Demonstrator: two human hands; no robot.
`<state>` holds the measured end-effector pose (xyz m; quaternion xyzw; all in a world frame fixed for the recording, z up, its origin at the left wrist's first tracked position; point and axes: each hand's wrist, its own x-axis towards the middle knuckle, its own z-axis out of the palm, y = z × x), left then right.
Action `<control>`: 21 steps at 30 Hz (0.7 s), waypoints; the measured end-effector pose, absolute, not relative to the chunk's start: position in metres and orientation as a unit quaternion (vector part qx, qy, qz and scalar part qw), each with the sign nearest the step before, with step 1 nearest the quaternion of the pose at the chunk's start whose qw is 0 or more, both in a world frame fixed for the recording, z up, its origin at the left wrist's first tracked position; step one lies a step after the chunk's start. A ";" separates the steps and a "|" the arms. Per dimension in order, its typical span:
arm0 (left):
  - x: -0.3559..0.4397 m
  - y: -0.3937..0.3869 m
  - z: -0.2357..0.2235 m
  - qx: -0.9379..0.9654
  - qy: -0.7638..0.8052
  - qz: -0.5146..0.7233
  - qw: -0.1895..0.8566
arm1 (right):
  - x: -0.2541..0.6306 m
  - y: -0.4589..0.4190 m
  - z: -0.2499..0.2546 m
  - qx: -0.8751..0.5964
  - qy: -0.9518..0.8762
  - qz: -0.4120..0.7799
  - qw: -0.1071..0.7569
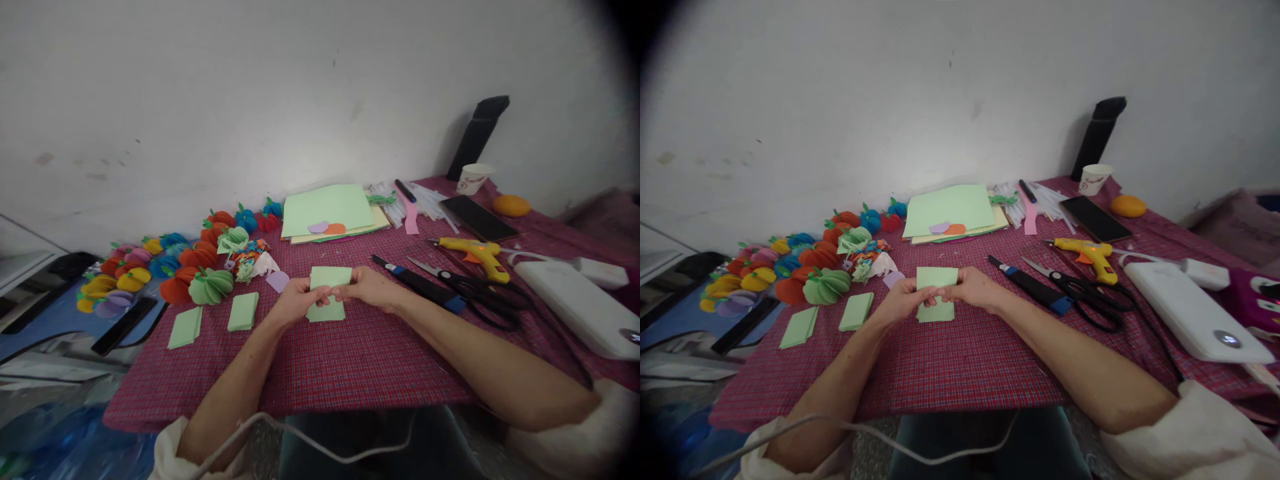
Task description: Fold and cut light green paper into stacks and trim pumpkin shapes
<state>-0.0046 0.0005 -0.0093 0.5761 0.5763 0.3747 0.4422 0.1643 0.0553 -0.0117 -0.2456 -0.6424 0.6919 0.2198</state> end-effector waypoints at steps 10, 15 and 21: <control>-0.020 0.005 -0.006 0.592 0.570 0.398 0.409 | 0.173 0.064 -0.007 -0.290 -0.645 0.674 0.215; -0.022 0.003 0.003 0.560 0.573 0.430 0.416 | 0.174 0.065 -0.005 -0.287 -0.633 0.681 0.229; -0.028 0.008 -0.003 0.468 0.584 0.538 0.388 | 0.173 0.065 -0.002 -0.319 -0.606 0.668 0.290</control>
